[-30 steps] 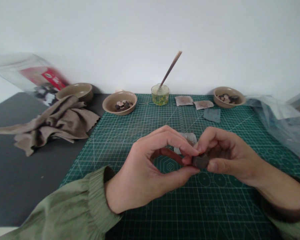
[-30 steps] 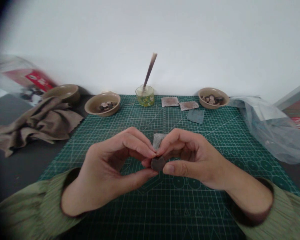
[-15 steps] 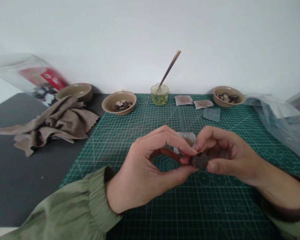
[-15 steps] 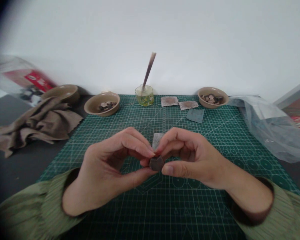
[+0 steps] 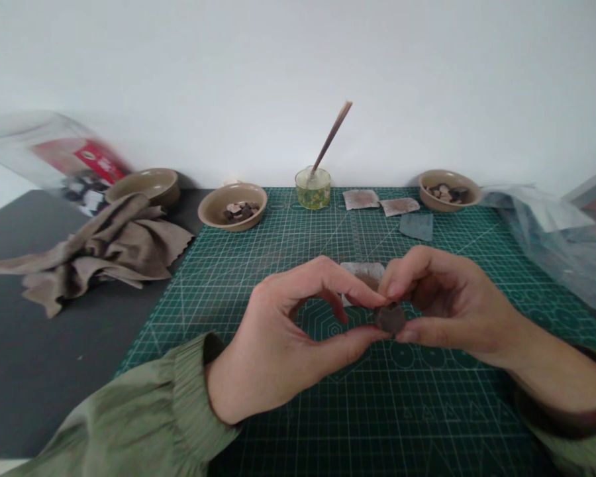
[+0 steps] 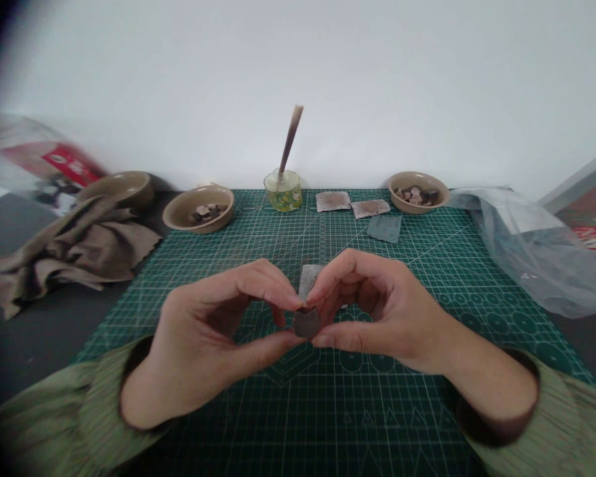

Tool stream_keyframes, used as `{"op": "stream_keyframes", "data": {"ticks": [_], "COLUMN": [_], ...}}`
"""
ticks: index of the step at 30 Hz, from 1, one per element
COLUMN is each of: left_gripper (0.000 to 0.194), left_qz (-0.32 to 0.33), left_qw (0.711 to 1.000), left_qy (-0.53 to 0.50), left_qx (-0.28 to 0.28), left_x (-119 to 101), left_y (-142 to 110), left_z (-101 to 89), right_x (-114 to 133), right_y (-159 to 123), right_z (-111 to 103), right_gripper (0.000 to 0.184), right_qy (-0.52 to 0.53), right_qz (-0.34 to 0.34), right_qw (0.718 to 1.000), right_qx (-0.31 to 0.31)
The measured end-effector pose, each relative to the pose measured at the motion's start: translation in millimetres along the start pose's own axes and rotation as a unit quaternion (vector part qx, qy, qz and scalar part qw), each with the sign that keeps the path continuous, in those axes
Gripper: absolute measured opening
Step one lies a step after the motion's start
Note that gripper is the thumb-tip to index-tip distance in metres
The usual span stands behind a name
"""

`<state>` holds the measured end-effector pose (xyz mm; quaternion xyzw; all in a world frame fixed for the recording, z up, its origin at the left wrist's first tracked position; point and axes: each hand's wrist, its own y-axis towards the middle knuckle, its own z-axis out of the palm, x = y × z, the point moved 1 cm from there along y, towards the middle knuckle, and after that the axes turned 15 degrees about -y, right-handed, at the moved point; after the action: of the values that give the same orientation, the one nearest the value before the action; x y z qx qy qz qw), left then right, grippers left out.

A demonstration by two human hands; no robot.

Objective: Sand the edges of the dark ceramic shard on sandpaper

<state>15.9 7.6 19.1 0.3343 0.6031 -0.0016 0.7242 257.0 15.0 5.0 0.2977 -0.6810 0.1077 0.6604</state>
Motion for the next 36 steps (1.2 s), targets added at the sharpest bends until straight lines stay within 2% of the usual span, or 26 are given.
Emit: {"op": "stream_keyframes", "data": {"ticks": [9, 16, 26, 36], "left_gripper": [0.026, 0.026, 0.026, 0.026], "left_qz": [-0.011, -0.01, -0.006, -0.036], "left_qw": [1.0, 1.0, 1.0, 0.999], "left_qy": [0.025, 0.024, 0.018, -0.007], "left_qx": [-0.005, -0.001, 0.004, -0.002], "left_x": [2.5, 1.5, -0.2, -1.1], "left_y": [-3.9, -3.0, -2.1, -1.7], "left_z": [-3.2, -3.0, -1.4, -2.3], "right_x": [0.4, -0.4, 0.9, 0.3], "right_y": [-0.5, -1.4, -1.3, -1.4], "right_z": [1.6, 1.1, 1.3, 0.8], "right_gripper": [0.031, 0.038, 0.037, 0.036], "right_qy": [0.007, 0.025, 0.036, 0.03], "right_qz": [0.016, 0.011, 0.014, 0.008], "right_qw": [1.0, 1.0, 0.999, 1.0], "right_qx": [-0.017, 0.003, 0.005, 0.005]}}
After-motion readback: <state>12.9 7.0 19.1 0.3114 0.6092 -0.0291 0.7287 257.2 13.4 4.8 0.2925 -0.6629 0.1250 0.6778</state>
